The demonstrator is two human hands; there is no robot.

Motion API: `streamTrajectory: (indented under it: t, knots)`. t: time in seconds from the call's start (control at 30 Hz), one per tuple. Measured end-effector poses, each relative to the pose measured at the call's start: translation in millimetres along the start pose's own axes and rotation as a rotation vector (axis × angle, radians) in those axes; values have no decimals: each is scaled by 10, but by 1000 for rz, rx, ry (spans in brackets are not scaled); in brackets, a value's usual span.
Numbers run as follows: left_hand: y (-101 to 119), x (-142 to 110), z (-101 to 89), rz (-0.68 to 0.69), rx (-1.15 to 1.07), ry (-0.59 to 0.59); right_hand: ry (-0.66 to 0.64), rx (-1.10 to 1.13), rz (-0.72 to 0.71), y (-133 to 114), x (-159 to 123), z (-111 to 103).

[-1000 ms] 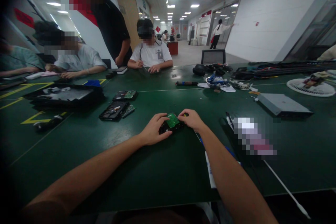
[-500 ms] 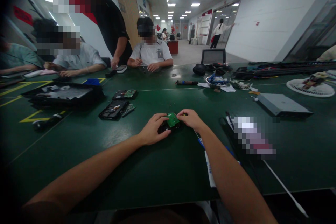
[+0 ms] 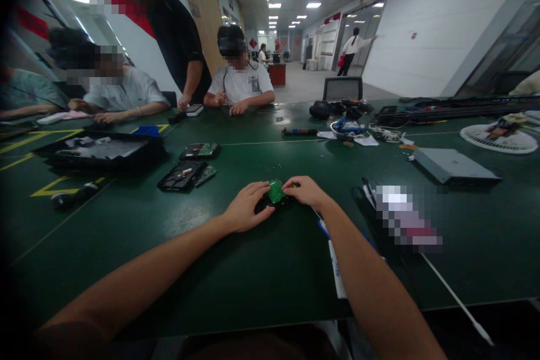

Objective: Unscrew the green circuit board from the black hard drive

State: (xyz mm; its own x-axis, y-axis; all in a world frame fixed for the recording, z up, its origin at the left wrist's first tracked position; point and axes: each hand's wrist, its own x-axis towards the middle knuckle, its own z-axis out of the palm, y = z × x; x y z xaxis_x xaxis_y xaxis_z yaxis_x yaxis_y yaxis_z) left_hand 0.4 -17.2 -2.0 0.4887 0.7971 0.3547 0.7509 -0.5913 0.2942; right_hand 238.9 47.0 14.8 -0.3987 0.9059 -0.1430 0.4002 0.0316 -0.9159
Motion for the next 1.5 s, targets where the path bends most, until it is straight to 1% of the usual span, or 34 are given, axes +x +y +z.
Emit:
streamTrajectory:
  t: [0.27, 0.6, 0.9, 1.13, 1.5]
  knots:
    - [4, -24, 9, -8, 14, 33, 13, 17, 12, -1, 0, -18]
    - [0, -24, 22, 26, 45, 22, -3, 91, 52, 16, 4, -17]
    - [-25, -70, -15, 33, 59, -42, -10, -7, 12, -1, -17, -14]
    - [-27, -69, -14, 41, 60, -22, -17, -65, 22, 25, 1, -1]
    - [-15, -64, -19, 32, 60, -25, 6, -75, -8, 41, 15, 25]
